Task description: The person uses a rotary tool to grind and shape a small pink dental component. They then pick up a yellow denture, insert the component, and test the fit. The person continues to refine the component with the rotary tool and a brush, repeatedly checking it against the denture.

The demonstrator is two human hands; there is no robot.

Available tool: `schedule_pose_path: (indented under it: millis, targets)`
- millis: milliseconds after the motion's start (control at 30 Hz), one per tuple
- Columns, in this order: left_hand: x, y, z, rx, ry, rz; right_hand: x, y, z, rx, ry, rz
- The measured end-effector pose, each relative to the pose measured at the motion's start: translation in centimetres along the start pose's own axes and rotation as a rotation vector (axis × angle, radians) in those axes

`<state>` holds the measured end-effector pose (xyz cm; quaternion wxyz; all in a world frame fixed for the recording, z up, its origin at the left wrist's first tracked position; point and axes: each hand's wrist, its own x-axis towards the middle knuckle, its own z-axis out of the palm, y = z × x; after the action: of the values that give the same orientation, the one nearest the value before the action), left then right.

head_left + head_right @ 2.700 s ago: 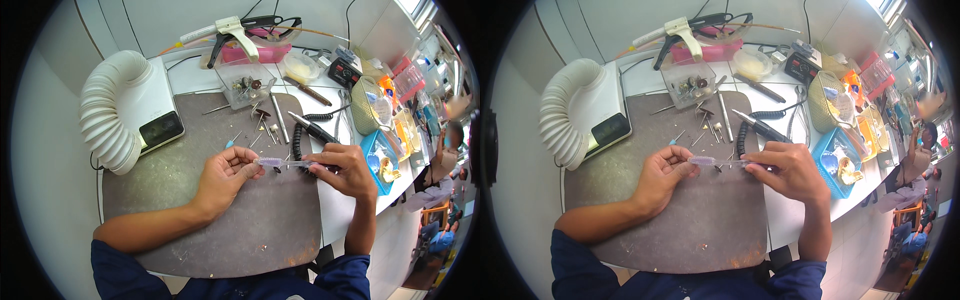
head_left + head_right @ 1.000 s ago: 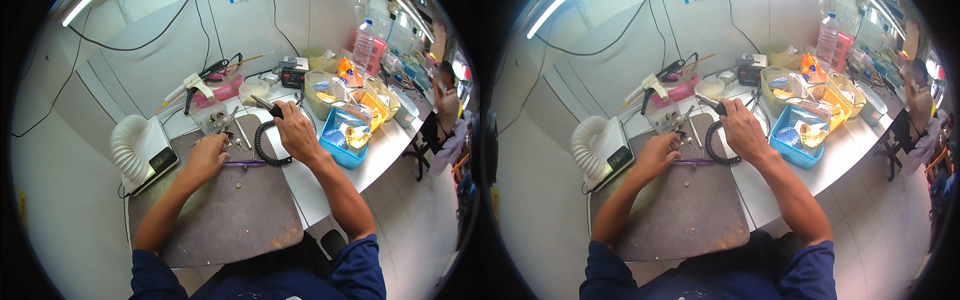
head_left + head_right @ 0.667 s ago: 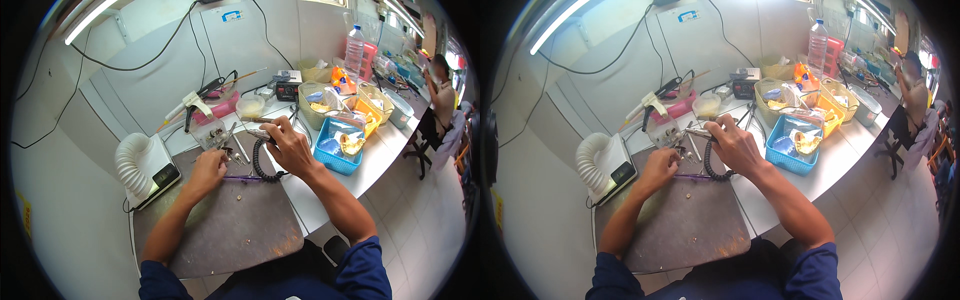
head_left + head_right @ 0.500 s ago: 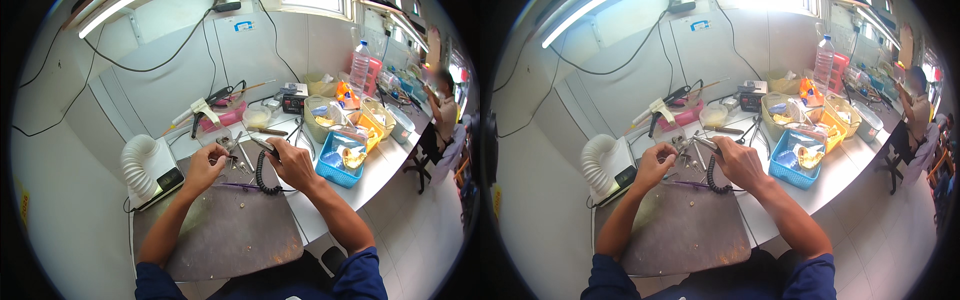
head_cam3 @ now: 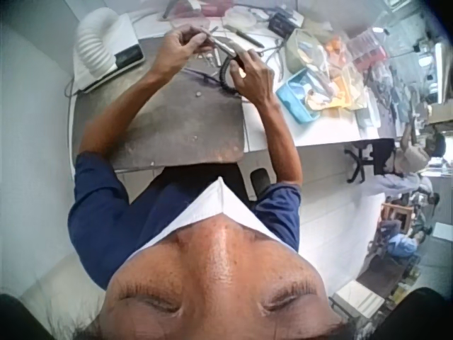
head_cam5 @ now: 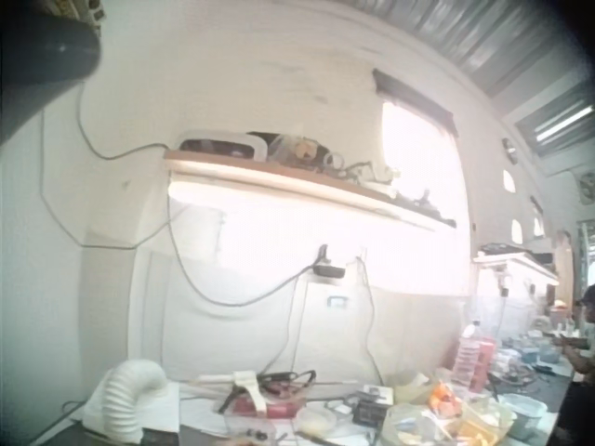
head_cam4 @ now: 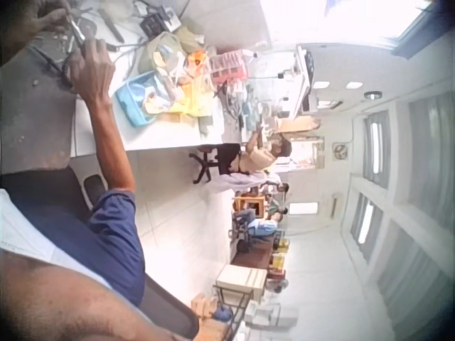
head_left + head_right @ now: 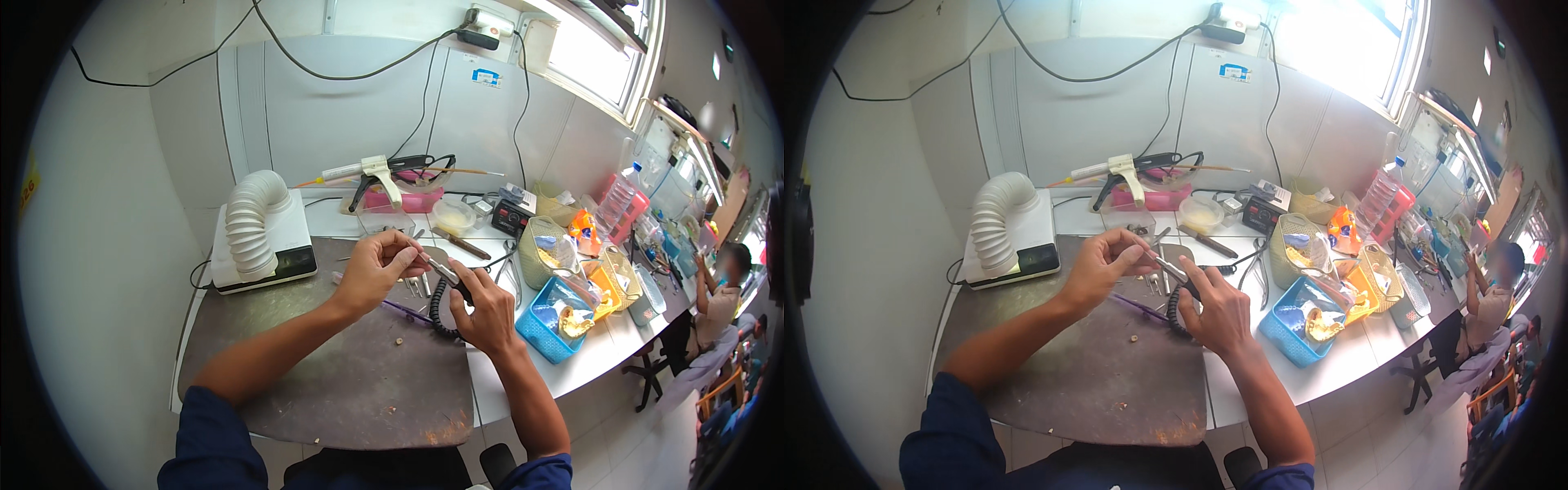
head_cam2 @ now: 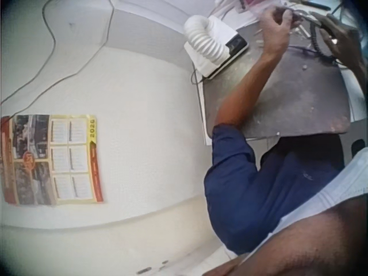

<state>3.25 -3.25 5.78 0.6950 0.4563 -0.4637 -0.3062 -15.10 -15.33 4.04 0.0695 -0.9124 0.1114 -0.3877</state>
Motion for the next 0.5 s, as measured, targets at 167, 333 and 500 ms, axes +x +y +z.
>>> schedule_pose_path:
  millis: [167,333,500]
  targets:
    - [-0.1,-0.2,0.1,-0.024,0.021,0.021,-0.1,0.0,-0.1,-0.014,-0.013,0.004]
    - [-0.5,-0.8,0.0,0.02,0.009,-0.005,-0.2,0.2,0.2,-0.03,-0.01,-0.019]
    - [-0.9,-1.8,0.6,-0.019,0.015,-0.067,-0.3,0.5,0.5,0.006,0.007,-0.045]
